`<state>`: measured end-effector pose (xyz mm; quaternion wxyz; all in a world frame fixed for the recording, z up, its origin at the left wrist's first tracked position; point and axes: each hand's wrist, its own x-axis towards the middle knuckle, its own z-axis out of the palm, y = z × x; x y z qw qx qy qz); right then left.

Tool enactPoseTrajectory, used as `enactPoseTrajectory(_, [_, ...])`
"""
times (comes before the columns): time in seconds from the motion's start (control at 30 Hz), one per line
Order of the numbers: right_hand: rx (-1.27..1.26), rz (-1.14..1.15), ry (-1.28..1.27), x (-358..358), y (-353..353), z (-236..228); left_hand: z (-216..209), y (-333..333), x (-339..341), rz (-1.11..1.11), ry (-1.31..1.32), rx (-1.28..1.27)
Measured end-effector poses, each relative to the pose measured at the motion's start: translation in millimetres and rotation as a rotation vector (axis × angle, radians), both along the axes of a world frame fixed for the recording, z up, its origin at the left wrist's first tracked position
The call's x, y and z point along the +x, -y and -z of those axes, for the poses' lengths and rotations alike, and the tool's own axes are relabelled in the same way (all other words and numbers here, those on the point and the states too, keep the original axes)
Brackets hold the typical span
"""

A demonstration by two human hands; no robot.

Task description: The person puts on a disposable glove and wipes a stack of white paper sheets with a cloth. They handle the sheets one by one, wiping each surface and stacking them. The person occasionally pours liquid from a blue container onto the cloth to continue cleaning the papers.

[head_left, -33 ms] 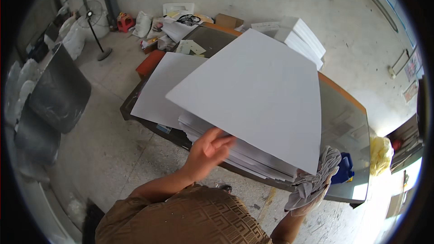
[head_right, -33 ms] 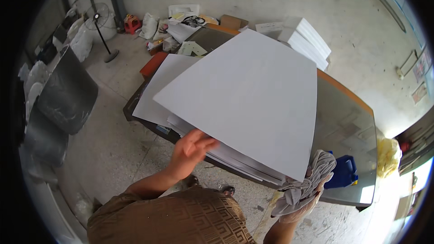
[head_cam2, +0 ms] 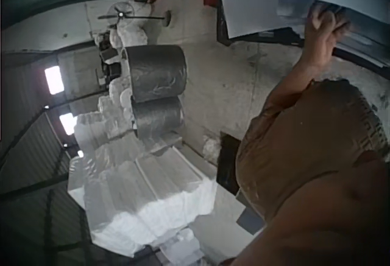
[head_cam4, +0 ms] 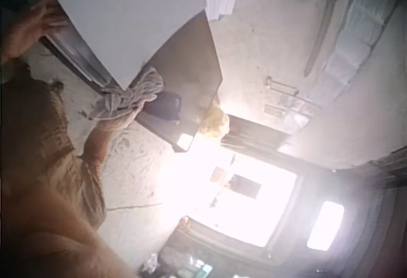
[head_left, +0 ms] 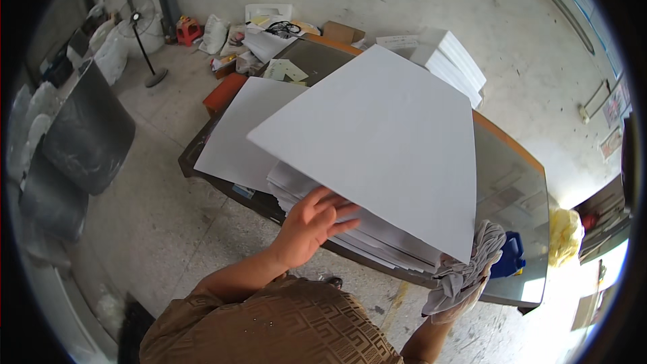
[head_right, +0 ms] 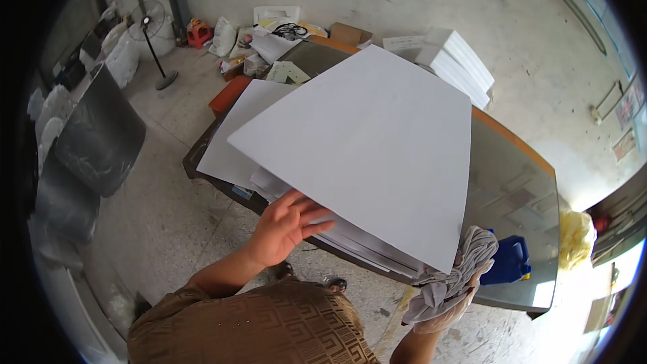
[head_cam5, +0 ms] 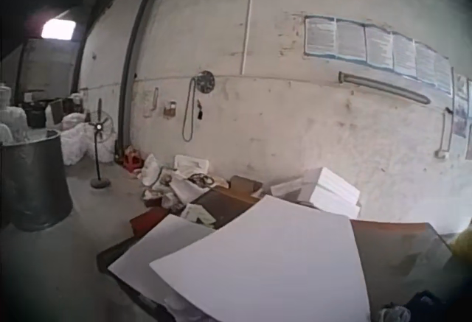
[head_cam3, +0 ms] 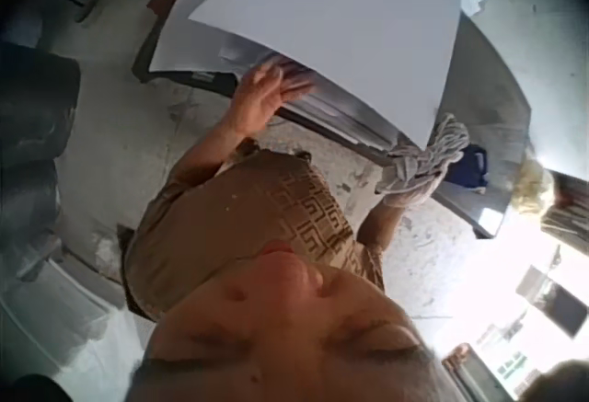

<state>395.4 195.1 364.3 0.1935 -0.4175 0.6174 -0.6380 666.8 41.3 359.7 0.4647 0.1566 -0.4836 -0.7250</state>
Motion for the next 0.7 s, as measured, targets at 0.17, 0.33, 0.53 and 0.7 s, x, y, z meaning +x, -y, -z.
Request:
enactPoseTrajectory(0.17, [0.123, 0.152, -0.073, 4, 3, 26, -6, 29, -33, 0.014, -0.174, 0.446])
enactPoseTrajectory(0.33, [-0.352, -0.488, 1.171, -20, 9, 17, -21, 65, 12, -0.119, -0.336, 0.317])
enactPoseTrajectory(0.53, [-0.492, -0.222, 1.256, -7, 3, 4, 2, 165, 176, -0.392, -0.187, 0.155])
enactPoseTrajectory(0.7, [-0.489, -0.208, 1.145, -16, -8, 12, 62, 201, 269, -0.585, -0.134, 0.187])
